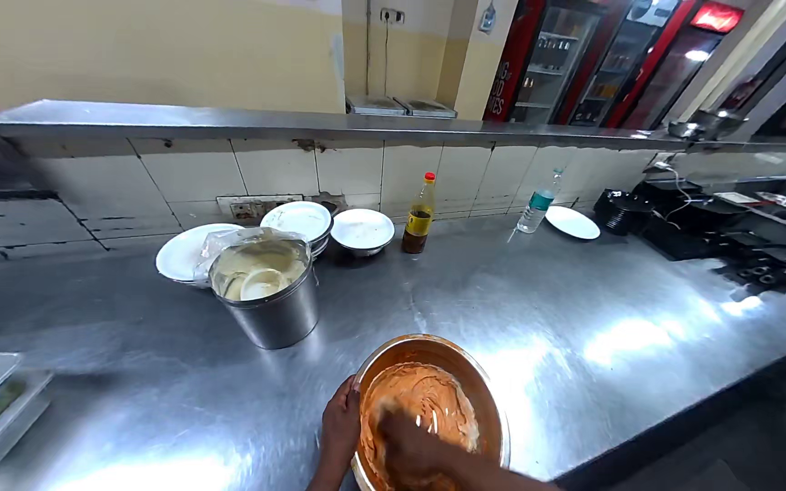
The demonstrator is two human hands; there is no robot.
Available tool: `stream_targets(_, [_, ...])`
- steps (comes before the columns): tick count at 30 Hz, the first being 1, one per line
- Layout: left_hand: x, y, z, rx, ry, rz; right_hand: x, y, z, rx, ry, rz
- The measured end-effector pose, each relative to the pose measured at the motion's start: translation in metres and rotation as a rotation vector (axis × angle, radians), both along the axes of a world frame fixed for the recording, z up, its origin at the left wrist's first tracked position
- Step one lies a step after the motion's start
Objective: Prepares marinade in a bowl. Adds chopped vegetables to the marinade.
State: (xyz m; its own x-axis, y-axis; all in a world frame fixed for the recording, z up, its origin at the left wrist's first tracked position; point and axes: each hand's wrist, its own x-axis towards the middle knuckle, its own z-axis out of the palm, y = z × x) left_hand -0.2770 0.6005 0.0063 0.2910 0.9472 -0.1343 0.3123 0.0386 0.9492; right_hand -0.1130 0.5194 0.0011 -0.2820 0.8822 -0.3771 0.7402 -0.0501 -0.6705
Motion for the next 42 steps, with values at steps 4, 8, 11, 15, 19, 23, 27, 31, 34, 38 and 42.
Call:
stream_targets(4, [-0.004, 0.001, 0.000, -0.009, -0.013, -0.020, 0.052, -0.029, 0.014, -0.186, -0.124, 0.265])
stream_targets(8, [-0.001, 0.004, 0.002, -0.017, -0.028, -0.019, 0.047, 0.019, 0.009, -0.034, -0.210, -0.109])
stream_targets(11, [0.003, 0.006, 0.002, 0.004, 0.029, 0.004, 0.007, -0.014, -0.004, -0.068, 0.081, 0.104])
stream_targets(15, [0.000, 0.006, 0.002, -0.008, -0.022, -0.021, 0.079, -0.005, 0.022, -0.180, -0.244, 0.099])
stream_targets(19, [0.005, 0.009, 0.002, 0.005, 0.013, -0.005, 0.021, 0.013, 0.000, -0.011, -0.031, -0.067])
stream_targets(23, [0.001, 0.012, 0.001, 0.009, 0.010, -0.028, 0.052, -0.022, 0.009, -0.174, -0.066, 0.241])
stream_targets(27, [0.003, 0.013, -0.002, 0.001, -0.020, -0.042, 0.057, 0.023, 0.008, -0.037, -0.202, -0.118])
stream_targets(31, [0.005, 0.015, 0.001, 0.013, 0.047, -0.043, 0.021, -0.021, 0.003, -0.141, 0.043, 0.193])
stream_targets(34, [0.005, 0.015, 0.002, 0.011, 0.017, -0.070, 0.082, 0.003, 0.019, -0.187, -0.213, 0.099])
stream_targets(38, [0.010, 0.030, -0.001, 0.025, 0.050, -0.100, 0.017, 0.003, -0.006, -0.019, 0.076, -0.031])
stream_targets(42, [0.012, 0.052, -0.005, 0.108, 0.061, -0.054, 0.053, -0.008, 0.010, -0.166, 0.019, 0.118])
